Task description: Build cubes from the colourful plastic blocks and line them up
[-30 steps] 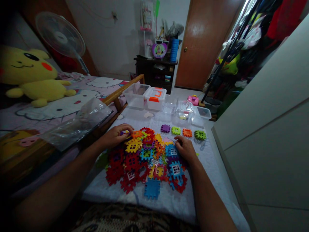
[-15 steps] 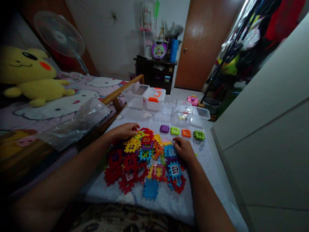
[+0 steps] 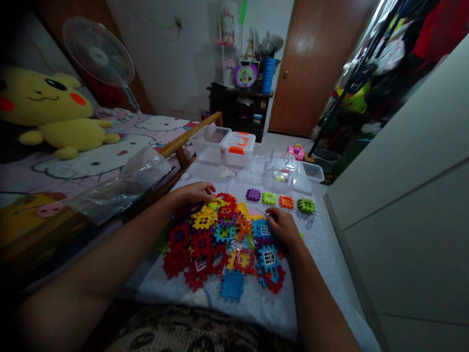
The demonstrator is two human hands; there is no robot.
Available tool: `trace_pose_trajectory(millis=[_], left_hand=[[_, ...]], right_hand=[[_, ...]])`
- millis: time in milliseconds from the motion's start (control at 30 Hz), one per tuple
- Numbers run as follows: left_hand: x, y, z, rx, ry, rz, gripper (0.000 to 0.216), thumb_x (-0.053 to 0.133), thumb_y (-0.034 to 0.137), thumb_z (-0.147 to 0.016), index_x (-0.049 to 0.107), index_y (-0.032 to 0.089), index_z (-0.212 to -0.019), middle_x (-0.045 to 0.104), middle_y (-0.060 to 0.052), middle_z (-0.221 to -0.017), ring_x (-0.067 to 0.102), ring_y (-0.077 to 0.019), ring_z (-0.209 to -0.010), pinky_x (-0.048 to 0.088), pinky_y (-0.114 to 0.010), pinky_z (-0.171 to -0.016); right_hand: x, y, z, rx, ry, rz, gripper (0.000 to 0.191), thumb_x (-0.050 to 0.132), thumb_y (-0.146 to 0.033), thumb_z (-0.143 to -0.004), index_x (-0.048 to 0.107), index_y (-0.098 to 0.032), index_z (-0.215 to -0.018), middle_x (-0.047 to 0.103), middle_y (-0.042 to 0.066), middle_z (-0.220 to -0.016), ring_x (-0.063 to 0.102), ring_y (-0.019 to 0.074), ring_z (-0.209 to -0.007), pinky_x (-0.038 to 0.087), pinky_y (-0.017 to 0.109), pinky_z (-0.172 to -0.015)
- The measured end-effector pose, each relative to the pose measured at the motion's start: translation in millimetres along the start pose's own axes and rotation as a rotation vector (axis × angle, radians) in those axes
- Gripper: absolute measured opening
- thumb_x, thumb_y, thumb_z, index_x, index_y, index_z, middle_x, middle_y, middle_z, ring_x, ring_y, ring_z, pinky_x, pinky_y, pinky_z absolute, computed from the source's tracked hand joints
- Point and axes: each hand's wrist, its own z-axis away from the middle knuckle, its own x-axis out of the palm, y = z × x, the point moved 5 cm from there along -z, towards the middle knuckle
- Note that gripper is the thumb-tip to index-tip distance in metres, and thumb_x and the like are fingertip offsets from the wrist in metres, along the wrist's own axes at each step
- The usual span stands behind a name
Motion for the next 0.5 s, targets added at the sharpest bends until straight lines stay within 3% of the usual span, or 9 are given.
trace_pose_trajectory(millis=[200,367,500], left_hand=[[-6.0,0.9,-3.4,0.003,0.021,0.024,0.074,0.069,0.038,-0.060,0.054,0.011,-0.127,0.068,-0.014,-0.114,0.068,-0.0252,-0.091,0.053,-0.029,-0.070],[-11.0,18.4,7.3,0.271,0.233,0.017,0.071,0.073,0.043,-0.063,0.055,0.015,-0.126,0.067,-0.011,-0.114,0.064,-0.0255,-0.103,0.052,-0.035,-0.089],[-1.0,38.4,20.2,0.425,0.269,0.044,0.062,0.074,0.040,-0.066,0.058,0.016,-0.121,0.069,-0.010,-0.107,0.066,-0.0236,-0.096,0.053,-0.036,-0.087]], right_hand=[[0.3,-0.8,-0.1,-0.013,-0.024,-0.008,0.032,0.047,-0.028,-0.081,0.068,-0.016,-0.103,0.074,0.007,-0.088,0.067,0.0207,-0.080,0.049,0.032,-0.076],[0.2,-1.9,0.6,-0.019,-0.028,-0.002,0.031,0.048,-0.026,-0.081,0.068,-0.016,-0.102,0.071,0.004,-0.078,0.065,0.0196,-0.072,0.048,0.032,-0.071],[-5.4,-9.6,1.6,-0.016,0.032,-0.045,0.027,0.050,-0.025,-0.082,0.068,-0.017,-0.099,0.071,0.005,-0.082,0.065,0.0198,-0.075,0.050,0.034,-0.074]])
